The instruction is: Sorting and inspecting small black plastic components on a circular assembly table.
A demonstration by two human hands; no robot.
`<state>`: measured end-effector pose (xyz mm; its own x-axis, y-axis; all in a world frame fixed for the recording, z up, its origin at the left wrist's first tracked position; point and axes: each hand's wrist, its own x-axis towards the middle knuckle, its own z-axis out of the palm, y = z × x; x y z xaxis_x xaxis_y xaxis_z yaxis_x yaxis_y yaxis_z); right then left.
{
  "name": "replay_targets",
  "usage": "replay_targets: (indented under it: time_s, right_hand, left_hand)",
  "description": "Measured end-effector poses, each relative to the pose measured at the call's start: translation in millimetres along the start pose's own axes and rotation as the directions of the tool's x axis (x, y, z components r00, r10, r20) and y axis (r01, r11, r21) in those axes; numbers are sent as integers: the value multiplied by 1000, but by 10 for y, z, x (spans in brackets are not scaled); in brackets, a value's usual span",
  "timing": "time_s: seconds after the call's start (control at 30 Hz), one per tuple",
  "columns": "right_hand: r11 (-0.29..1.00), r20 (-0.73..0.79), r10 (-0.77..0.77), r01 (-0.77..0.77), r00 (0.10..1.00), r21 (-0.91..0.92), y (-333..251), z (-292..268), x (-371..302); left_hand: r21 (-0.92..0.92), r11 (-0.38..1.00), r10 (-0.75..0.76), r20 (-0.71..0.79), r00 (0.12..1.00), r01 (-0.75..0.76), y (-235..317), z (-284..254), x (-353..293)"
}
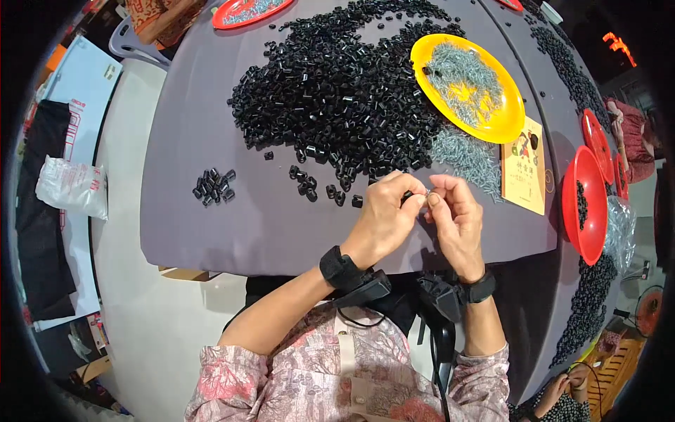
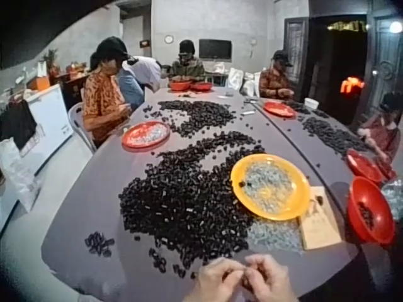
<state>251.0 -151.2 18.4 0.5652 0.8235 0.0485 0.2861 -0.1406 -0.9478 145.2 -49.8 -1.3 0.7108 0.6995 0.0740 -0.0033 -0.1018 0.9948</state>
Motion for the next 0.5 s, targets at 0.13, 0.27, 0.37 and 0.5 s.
replay_targets:
  time_s: [0.13,0.27,0.37,0.5]
  right_hand:
    - [933,-2,-233,223,973,-283,25,34,11]
    - [990,-14,-81,79,997,-115,68,61,32]
    - [980,-39,-160,154,986,-125,113,77,35]
    - [968,-7,-150,145,989,-206,-2,106,29]
  left_hand:
    - [177,983,52,6,999,-52,74,-5,-21]
    - [193,980,42,38,998,-49,67,-9,-18]
    - [283,951,96,113,989,-124,-21,-46,-1]
    - [347,925,123,113,986,-155,-30,-37,-25]
